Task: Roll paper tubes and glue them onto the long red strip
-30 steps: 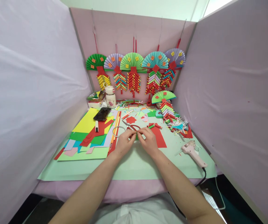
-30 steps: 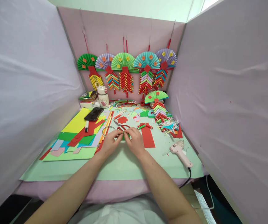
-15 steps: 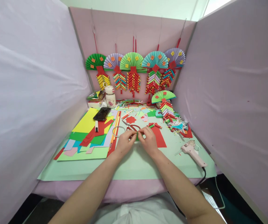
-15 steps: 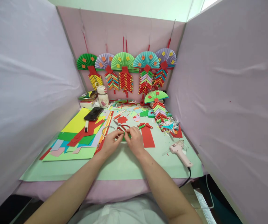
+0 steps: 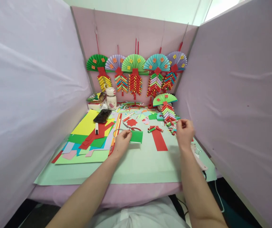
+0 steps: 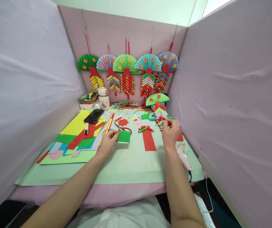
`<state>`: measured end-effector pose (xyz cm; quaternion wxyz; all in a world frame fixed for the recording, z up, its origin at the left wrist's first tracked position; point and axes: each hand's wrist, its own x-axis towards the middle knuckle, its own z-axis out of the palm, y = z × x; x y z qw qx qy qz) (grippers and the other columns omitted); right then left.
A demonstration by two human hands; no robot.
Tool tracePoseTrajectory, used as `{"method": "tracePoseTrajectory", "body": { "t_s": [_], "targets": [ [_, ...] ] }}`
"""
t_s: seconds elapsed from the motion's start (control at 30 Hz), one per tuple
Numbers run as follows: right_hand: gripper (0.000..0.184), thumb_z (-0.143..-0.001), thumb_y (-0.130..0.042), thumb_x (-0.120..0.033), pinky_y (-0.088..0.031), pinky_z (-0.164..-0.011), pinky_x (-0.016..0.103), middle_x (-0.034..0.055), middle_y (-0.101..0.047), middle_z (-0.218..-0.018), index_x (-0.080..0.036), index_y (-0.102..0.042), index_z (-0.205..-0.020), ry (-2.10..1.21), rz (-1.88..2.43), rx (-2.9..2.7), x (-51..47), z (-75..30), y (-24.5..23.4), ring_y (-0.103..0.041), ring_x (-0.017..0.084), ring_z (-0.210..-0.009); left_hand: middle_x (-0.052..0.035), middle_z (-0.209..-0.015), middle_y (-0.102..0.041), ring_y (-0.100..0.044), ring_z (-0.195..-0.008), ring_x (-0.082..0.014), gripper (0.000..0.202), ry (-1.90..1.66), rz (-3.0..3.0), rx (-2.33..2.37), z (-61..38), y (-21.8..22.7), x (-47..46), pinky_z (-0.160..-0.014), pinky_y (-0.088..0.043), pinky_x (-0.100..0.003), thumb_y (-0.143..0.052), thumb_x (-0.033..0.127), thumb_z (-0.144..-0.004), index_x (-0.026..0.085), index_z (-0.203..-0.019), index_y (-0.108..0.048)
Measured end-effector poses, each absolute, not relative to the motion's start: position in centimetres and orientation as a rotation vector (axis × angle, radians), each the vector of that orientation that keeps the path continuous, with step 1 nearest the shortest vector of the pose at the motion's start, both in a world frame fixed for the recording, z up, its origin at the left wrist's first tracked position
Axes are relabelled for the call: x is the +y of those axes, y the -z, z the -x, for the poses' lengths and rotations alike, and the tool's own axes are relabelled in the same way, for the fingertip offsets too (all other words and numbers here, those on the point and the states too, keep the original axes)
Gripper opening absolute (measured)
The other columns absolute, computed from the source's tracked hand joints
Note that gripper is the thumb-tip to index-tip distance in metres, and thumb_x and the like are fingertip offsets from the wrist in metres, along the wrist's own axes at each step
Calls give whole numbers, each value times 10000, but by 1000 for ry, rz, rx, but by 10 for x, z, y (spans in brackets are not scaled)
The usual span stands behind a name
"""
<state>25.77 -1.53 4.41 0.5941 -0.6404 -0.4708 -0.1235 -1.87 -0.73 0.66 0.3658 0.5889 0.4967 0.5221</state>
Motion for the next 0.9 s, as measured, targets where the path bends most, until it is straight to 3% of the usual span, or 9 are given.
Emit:
{"method": "tracePoseTrajectory", "body": {
  "t_s": [0.13, 0.27, 0.33, 0.47, 0.63, 0.77, 0.9],
  "targets": [
    [235, -816, -465, -268, -420, -714, 319, 107, -656, -851, -151, -669, -826, 476, 1898, -1157, -3, -317, -54, -584, 217, -799, 6, -683, -590, -511, -635, -129, 187, -1330, -1500, 1248, 17, -7, -8, -622, -399, -242, -551, 337, -743, 162, -741, -615],
    [325, -835, -460, -322, -437, -671, 360, 181, -666, -846, -116, -711, -851, 293, 2334, -1224, 9, -351, -49, -617, 285, -802, 8, -693, -604, -518, -633, -131, 194, -1299, -1490, 1245, 18, -3, -8, -614, -391, -240, -547, 349, -741, 173, -754, -628],
    [322, -834, -451, -260, -446, -689, 366, 195, -657, -943, -123, -706, -977, 279, 2384, -1229, 13, -356, -45, -622, 293, -853, 6, -692, -606, -521, -631, -133, 192, -1274, -1491, 1241, 19, -1, -8, -608, -390, -239, -542, 347, -744, 176, -747, -630],
    [469, -790, -445, -130, -452, -791, 369, 171, -595, -1139, -184, -587, -1234, 416, 2140, -1451, 28, -333, -44, -592, 277, -983, 3, -677, -596, -516, -625, -131, 181, -1259, -1474, 1189, 17, -1, -8, -598, -391, -236, -536, 324, -744, 170, -746, -630],
    [332, -814, -451, -131, -426, -927, 364, 133, -637, -1079, -144, -667, -1067, 303, 1664, -2006, 74, -248, -53, -571, 249, -1033, -2, -676, -588, -503, -622, -130, 186, -1231, -1416, 1149, 16, -3, -12, -595, -388, -239, -543, 332, -727, 164, -727, -623],
    [339, -851, -447, -131, -382, -994, 334, 103, -612, -1196, -157, -627, -1137, 146, 1505, -2331, 122, -175, -56, -528, 214, -1130, 4, -670, -573, -492, -607, -121, 194, -1216, -1320, 1129, 18, 1, -11, -569, -373, -232, -549, 343, -724, 164, -734, -625],
    [402, -821, -452, -58, -413, -937, 307, 114, -616, -1218, -156, -605, -1180, 74, 1508, -2454, 162, -129, -52, -568, 216, -1090, 7, -651, -555, -491, -587, -117, 199, -1208, -1180, 1117, 19, 6, -8, -543, -369, -225, -566, 353, -718, 161, -741, -612]
  ]
}}
